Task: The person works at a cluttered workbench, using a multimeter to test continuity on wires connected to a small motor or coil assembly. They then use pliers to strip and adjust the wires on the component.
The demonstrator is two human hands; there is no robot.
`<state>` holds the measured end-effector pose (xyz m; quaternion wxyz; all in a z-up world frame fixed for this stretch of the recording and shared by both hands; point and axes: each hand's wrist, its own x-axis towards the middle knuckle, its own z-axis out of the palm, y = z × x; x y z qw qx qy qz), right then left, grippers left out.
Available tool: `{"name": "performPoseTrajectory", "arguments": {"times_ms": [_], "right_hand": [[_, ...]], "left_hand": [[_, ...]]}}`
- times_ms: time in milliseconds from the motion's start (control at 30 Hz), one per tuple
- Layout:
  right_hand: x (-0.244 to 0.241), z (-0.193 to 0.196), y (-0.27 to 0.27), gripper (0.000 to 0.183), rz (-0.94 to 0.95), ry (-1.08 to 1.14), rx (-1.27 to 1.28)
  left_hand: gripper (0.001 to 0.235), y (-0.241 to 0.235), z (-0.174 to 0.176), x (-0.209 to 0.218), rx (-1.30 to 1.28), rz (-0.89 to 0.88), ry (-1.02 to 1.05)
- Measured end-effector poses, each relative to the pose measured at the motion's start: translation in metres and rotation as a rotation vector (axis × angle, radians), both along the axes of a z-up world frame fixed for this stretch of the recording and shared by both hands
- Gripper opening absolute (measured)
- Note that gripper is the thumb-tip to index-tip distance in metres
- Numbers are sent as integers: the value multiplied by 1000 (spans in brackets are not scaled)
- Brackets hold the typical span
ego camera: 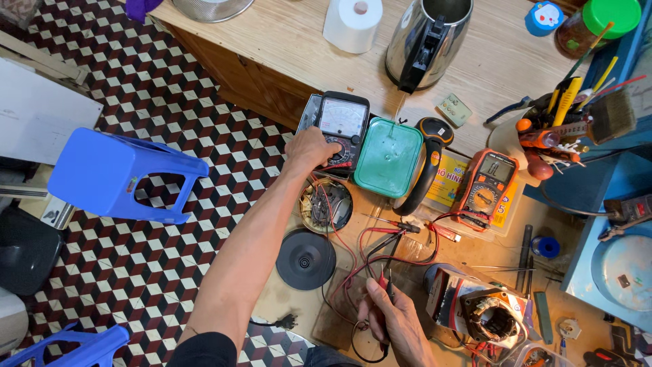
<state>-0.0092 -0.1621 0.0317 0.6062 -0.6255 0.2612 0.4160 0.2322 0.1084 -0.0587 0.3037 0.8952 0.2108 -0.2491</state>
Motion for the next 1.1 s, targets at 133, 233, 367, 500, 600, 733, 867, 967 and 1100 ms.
{"name": "performPoseTrajectory", "arguments": {"times_ms": [133, 233, 367, 500, 600, 733, 867, 967, 1100], "right_hand": [[-4, -7, -2, 39, 3, -15, 43], [-2, -8, -4, 41, 23, -21, 43], [3, -7, -5, 41, 23, 38, -13], [9, -7, -8, 57, 126, 55, -100], [10, -8, -8, 52, 82, 59, -97], [8, -8, -7, 52, 87, 50, -96], [5, -9, -3, 43, 13, 49, -108], [1, -14, -3, 39, -99, 20, -107], [-5, -20, -3, 40, -210, -35, -29]], "left_hand": [[32, 2, -1, 8, -107, 85, 82], [29, 2, 0, 7, -112, 115, 107], [27, -2, -2, 5, -61, 64, 13], [27, -3, -9, 9, -53, -18, 4], [25, -4, -11, 12, -19, -88, 17], [29, -1, 0, 11, -20, -108, 44], [31, 6, 21, 0, -96, -40, -96], [37, 11, 33, -29, -229, 141, -321], [40, -25, 44, -118, -506, 140, -310]]}}
